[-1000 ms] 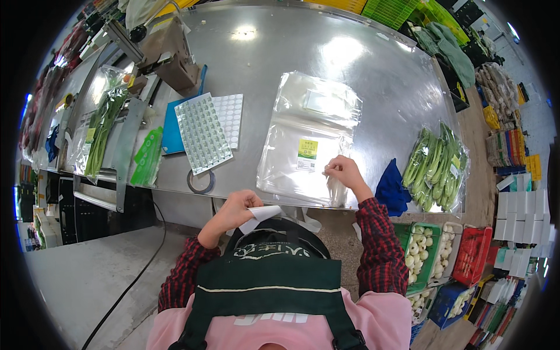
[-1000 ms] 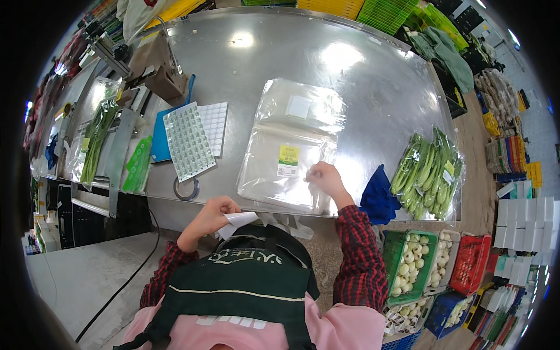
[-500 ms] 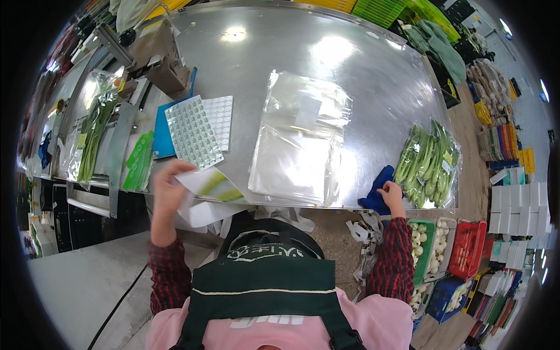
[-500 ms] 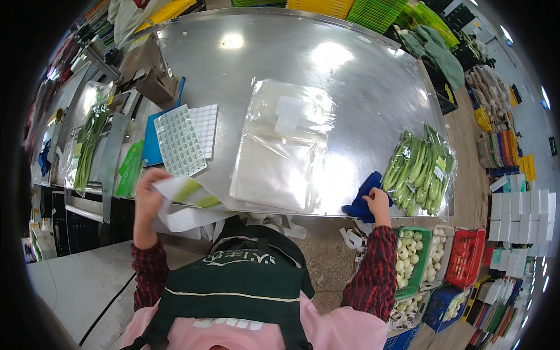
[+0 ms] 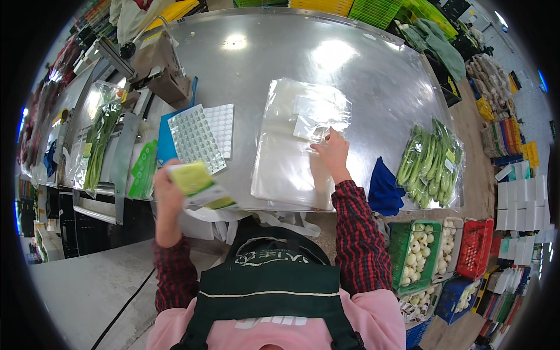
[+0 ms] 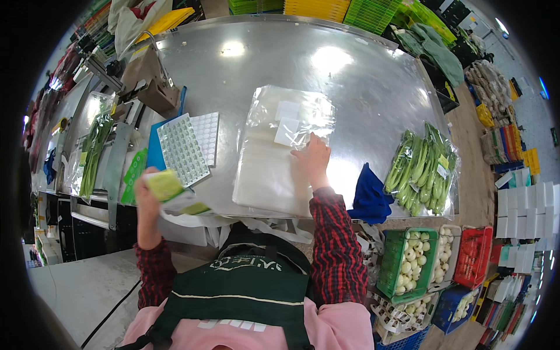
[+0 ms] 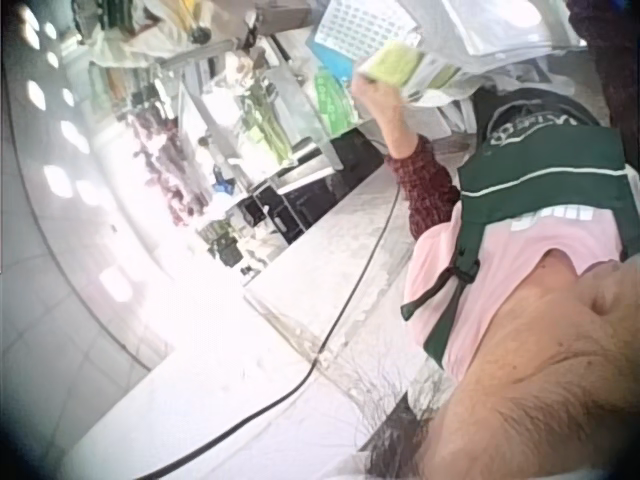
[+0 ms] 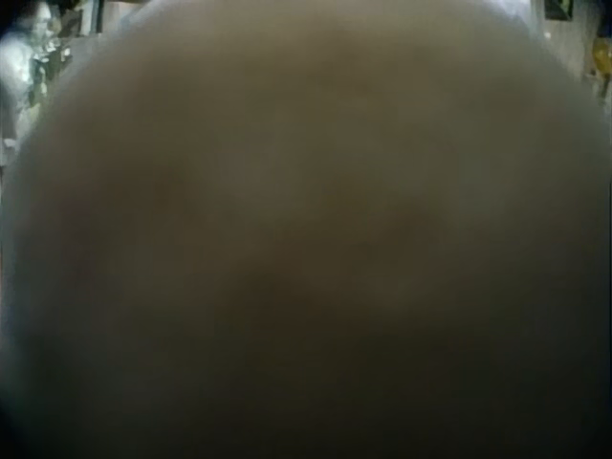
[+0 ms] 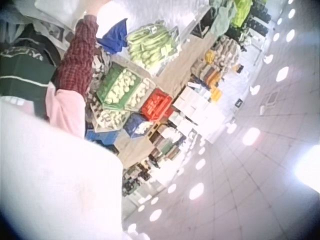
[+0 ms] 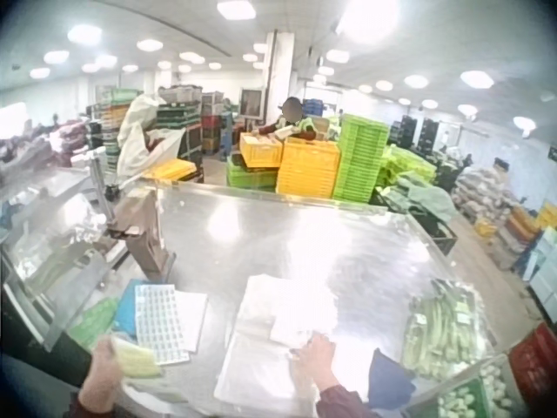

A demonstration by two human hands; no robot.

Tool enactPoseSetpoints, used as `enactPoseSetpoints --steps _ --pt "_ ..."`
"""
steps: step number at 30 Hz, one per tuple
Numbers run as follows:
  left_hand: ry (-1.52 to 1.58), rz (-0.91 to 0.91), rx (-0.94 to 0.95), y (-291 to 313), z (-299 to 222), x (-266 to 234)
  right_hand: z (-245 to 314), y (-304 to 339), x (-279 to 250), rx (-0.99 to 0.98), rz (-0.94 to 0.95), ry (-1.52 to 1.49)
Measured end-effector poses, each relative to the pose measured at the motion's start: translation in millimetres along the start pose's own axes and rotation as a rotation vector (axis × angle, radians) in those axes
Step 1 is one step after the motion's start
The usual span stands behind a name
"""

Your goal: The person applies stickers to plastic packaging on a metal table and then places bundles of green onions into the labeled bags.

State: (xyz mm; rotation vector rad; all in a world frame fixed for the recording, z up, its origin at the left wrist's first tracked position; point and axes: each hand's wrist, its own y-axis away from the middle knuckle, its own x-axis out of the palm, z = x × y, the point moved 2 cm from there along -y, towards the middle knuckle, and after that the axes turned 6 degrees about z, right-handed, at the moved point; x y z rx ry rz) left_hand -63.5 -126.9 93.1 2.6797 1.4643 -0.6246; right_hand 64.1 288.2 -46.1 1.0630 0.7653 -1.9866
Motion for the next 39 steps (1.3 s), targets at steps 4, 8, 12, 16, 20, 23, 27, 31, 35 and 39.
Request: enactPoseSetpoints --steps 4,8,12,16,20,23,27,31,35,39 --pt "0.432 -0.219 0.155 30 26 -77 9 8 17 -0.119 0.023 -0.072" --pt "0.27 -0.096 -0.014 33 24 -73 15 35 1 -0.042 0.092 -0.452" --pt "0.059 0.032 -0.111 30 17 -17 21 63 -14 -0.002 0.21 -0.587" --pt "-0.154 0.254 -0.019 13 1 32 13 83 -45 -0.288 0.285 -0.237" --pt "-0.29 0.376 -0.022 11 -13 79 61 99 -67 -0.213 0.374 -0.54" --pt "-0.291 0.427 0.178 10 -4 121 124 121 -49 -0.02 0.643 -0.92" --pt "0.088 0.426 0.009 7 -7 133 129 127 -37 -0.118 0.558 -0.737" --pt "0.026 0.555 -0.156 29 11 130 116 99 -55 -0.367 0.238 -0.492" --pt "-0.061 0.757 -0.341 54 30 133 70 35 -20 -0.203 0.126 -0.504" --pt "0.005 0.716 -0.294 68 35 134 42 38 28 -0.259 0.229 -0.007"
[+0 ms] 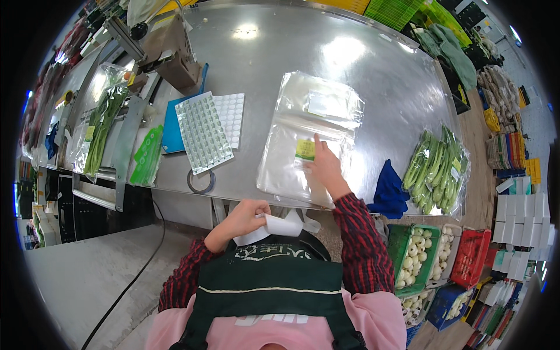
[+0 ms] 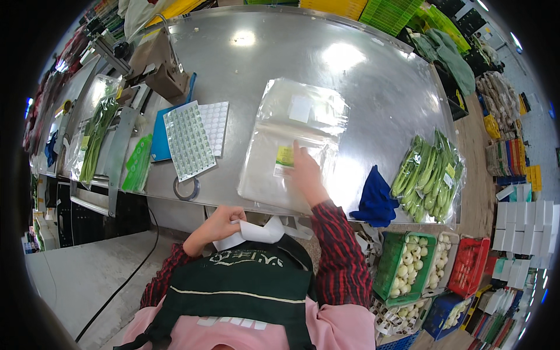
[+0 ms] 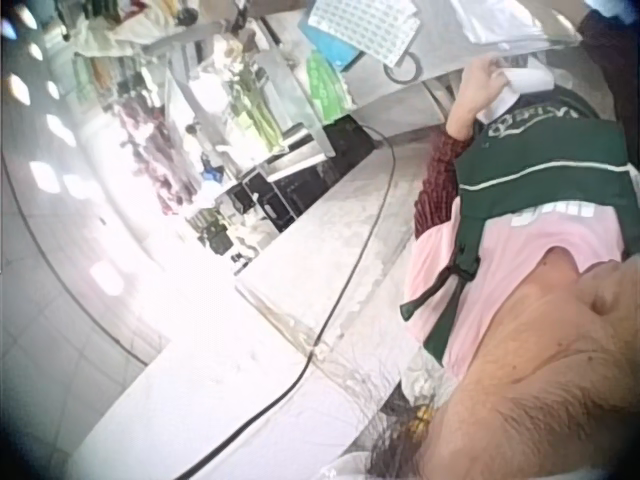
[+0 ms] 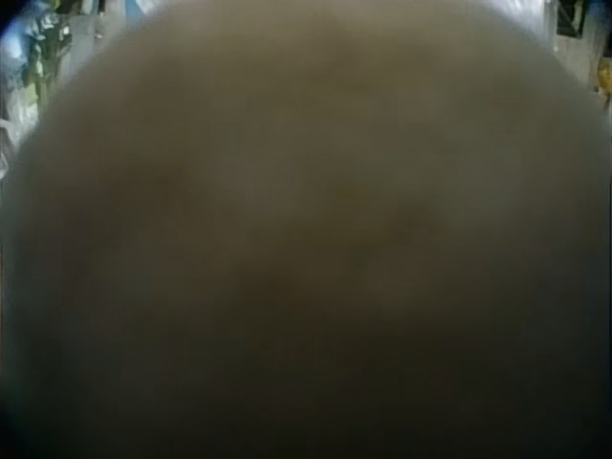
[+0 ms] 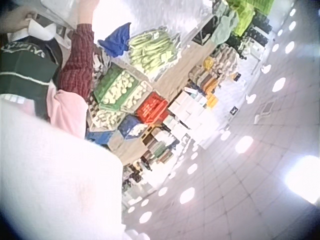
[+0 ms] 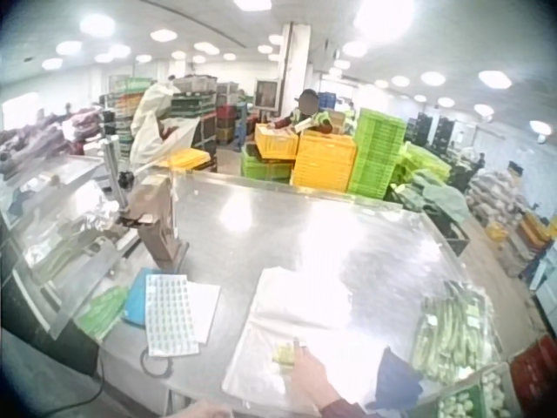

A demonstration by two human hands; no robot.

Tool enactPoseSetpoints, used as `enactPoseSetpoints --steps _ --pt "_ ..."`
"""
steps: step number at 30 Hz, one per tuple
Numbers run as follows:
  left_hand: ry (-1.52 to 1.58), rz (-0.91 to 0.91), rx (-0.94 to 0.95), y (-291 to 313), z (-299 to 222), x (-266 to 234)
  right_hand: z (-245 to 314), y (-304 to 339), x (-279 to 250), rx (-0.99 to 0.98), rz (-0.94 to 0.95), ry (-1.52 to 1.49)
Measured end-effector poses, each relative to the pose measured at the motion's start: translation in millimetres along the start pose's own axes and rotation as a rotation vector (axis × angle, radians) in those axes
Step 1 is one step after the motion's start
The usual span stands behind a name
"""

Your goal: The person applies stickers to plastic packaging on a metal table and then places bundles of green onions into the labeled bags.

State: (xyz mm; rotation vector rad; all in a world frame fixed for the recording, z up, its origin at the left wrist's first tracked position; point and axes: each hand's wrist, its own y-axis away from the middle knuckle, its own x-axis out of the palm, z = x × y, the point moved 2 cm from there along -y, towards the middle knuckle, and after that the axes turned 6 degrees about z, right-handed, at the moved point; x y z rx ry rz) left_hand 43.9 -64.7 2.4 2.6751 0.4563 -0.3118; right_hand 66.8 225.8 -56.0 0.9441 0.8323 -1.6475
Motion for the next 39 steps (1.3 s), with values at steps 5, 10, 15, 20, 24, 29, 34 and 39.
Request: enactPoseSetpoints --steps 5,10,15,20,24,29,34,39 --pt "0.107 -0.058 0.006 7 20 -6 -35 40 -41 0.105 0.424 0.133" --pt "0.113 -0.026 0.019 -1 -4 -18 -69 35 -34 0.12 0.282 -0.44" --pt "-0.051 -0.057 0.243 -19 -23 -28 -74 -4 -83 0.2 0.027 -0.734" --pt "-0.19 -0.117 0.023 -36 -28 -41 -4 10 -86 -0.146 -0.368 -0.61" --pt "-0.376 -0.305 0.28 -44 -20 -38 92 64 -39 0.035 0.342 -0.832" --pt "0.116 -0.069 0.144 -40 -58 -34 103 65 -60 -0.171 0.074 -0.603" --pt "-0.084 -0.054 0.051 -19 -11 -23 50 20 -77 -0.119 -0.149 -0.403" --pt "-0.088 -0.021 0.026 -15 3 -8 -12 7 -6 -0.032 0.05 0.089"
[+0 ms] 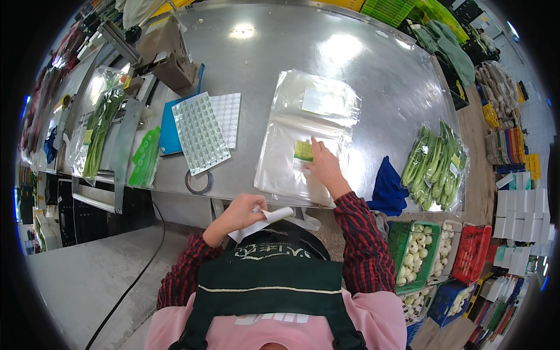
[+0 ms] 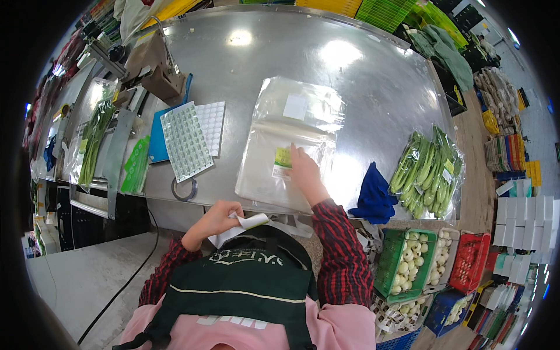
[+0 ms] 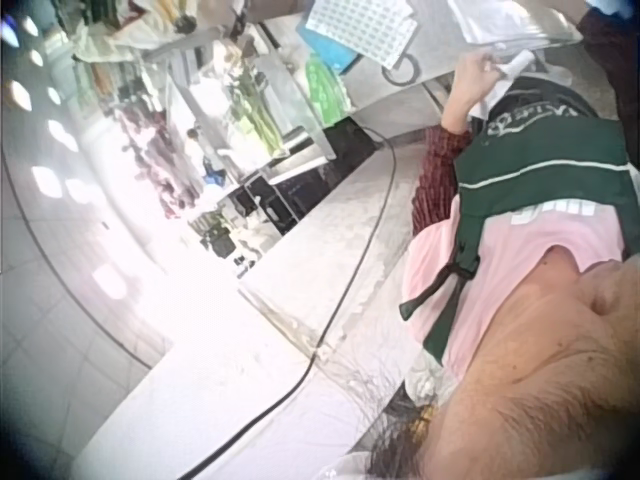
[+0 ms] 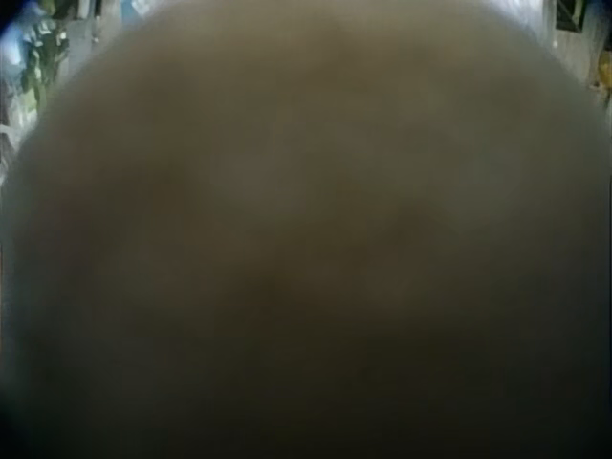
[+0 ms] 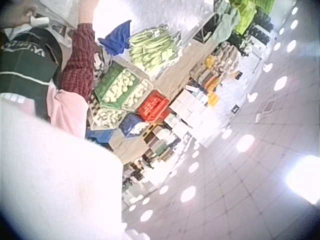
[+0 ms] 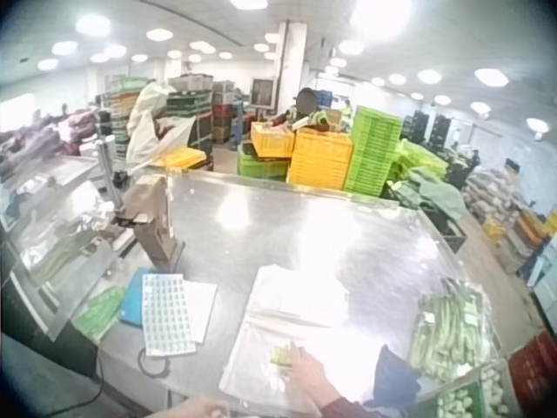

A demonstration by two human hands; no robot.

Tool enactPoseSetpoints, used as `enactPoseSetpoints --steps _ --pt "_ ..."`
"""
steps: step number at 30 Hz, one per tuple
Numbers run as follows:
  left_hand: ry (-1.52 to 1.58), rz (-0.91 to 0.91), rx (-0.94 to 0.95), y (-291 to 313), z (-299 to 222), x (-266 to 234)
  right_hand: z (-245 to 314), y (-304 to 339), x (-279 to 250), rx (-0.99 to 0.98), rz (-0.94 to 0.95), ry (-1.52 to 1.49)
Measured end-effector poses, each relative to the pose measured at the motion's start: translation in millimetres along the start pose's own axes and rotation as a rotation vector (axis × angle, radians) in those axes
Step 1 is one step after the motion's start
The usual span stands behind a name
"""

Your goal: The person applies stickers to plastic packaging on a metal table and then places bundles of green onions into the labeled bags.

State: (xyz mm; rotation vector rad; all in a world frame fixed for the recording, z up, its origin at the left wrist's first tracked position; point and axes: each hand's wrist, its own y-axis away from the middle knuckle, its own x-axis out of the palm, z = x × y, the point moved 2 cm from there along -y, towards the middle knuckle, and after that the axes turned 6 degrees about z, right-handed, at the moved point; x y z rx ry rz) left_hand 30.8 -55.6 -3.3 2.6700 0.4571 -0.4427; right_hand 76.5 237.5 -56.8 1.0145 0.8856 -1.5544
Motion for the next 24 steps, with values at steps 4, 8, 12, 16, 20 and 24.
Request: enactPoseSetpoints --steps 4,8,12,16,20,24 --pt "0.025 -0.131 -0.092 17 19 -7 10 26 -58 0.016 0.272 0.009" --pt "0.157 -0.163 0.055 10 17 -10 -48 47 -20 0.024 0.221 -0.218" --pt "0.18 -0.096 -0.036 4 -8 -26 -70 40 -24 0.147 0.25 -0.551" --pt "0.084 -0.133 0.0 2 -8 -32 -66 15 -65 0.217 0.252 -0.889" --pt "0.042 -0.208 0.166 -11 -26 -31 -55 -1 -80 0.081 -0.513 -0.934" --pt "-0.065 -0.233 0.181 -19 -37 -33 72 36 -65 -0.167 0.187 -0.94"
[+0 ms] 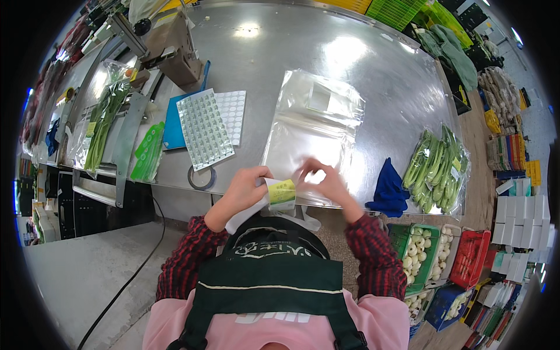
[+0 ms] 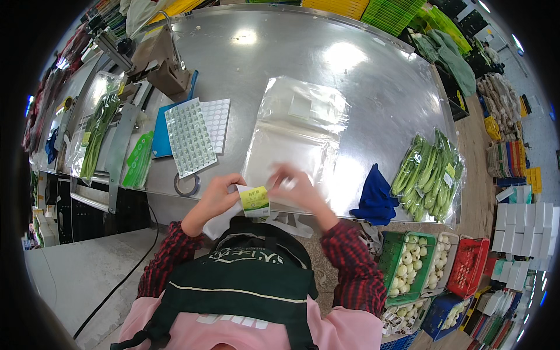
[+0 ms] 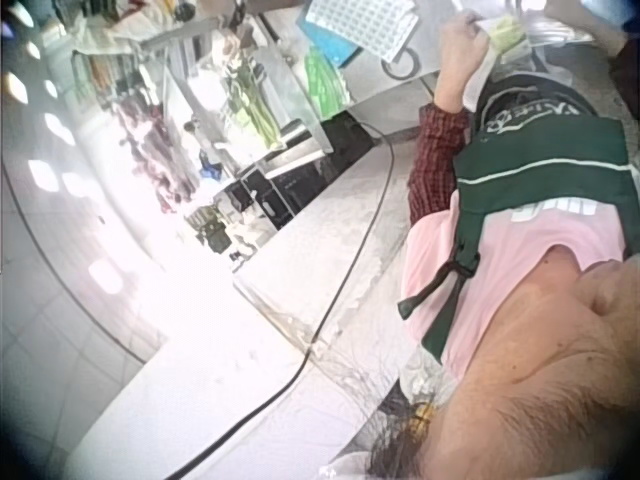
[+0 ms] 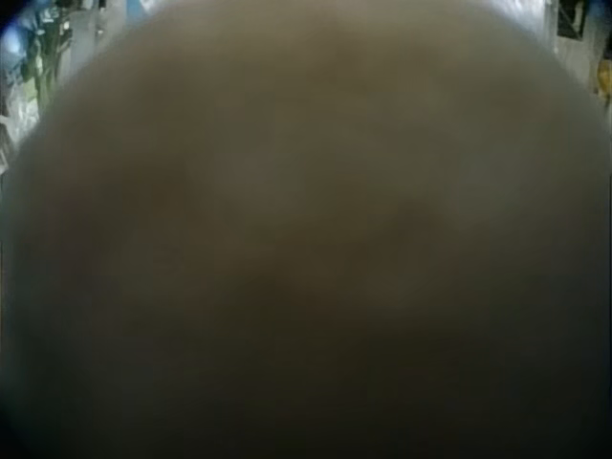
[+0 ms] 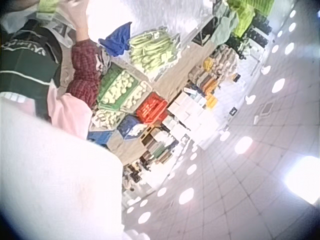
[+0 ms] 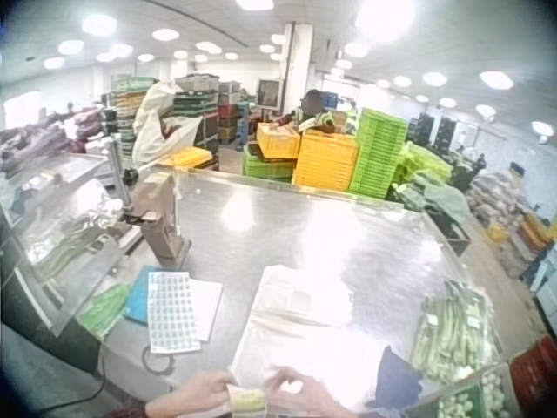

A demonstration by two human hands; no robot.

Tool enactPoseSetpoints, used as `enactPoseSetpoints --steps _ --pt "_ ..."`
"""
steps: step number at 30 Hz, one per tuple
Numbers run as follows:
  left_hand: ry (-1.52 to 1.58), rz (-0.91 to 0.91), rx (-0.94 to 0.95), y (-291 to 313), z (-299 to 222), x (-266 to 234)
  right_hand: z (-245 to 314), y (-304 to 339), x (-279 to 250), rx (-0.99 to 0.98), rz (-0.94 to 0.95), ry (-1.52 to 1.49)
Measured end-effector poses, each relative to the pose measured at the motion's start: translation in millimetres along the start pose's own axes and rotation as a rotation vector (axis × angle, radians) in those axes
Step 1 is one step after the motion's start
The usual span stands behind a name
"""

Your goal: The person applies stickers to plastic packaging on a metal table and then places bundles of green onions into the labeled bags.

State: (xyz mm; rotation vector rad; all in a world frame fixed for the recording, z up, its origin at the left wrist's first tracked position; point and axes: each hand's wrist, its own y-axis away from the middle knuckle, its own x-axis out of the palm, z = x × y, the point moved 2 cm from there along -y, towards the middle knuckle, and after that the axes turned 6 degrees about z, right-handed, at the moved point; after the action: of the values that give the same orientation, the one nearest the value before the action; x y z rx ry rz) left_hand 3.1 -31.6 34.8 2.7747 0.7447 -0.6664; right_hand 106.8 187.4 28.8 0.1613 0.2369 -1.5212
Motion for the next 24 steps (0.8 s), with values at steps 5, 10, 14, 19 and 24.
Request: enactPoseSetpoints --steps 5,10,14,19,24 --pt "0.154 0.096 -0.102 -3 -23 -3 13 6 35 -0.047 -0.095 0.285" --pt "0.162 0.183 -0.154 23 28 15 -27 -18 -25 0.017 -0.447 0.316" --pt "0.132 0.193 -0.155 30 32 16 -80 -21 -19 0.208 -0.175 0.907" --pt "0.202 0.041 -0.252 53 44 -8 -61 20 -51 0.358 0.048 0.864" --pt "0.512 0.022 -0.248 48 18 -25 -124 44 -74 0.252 -0.12 0.441"
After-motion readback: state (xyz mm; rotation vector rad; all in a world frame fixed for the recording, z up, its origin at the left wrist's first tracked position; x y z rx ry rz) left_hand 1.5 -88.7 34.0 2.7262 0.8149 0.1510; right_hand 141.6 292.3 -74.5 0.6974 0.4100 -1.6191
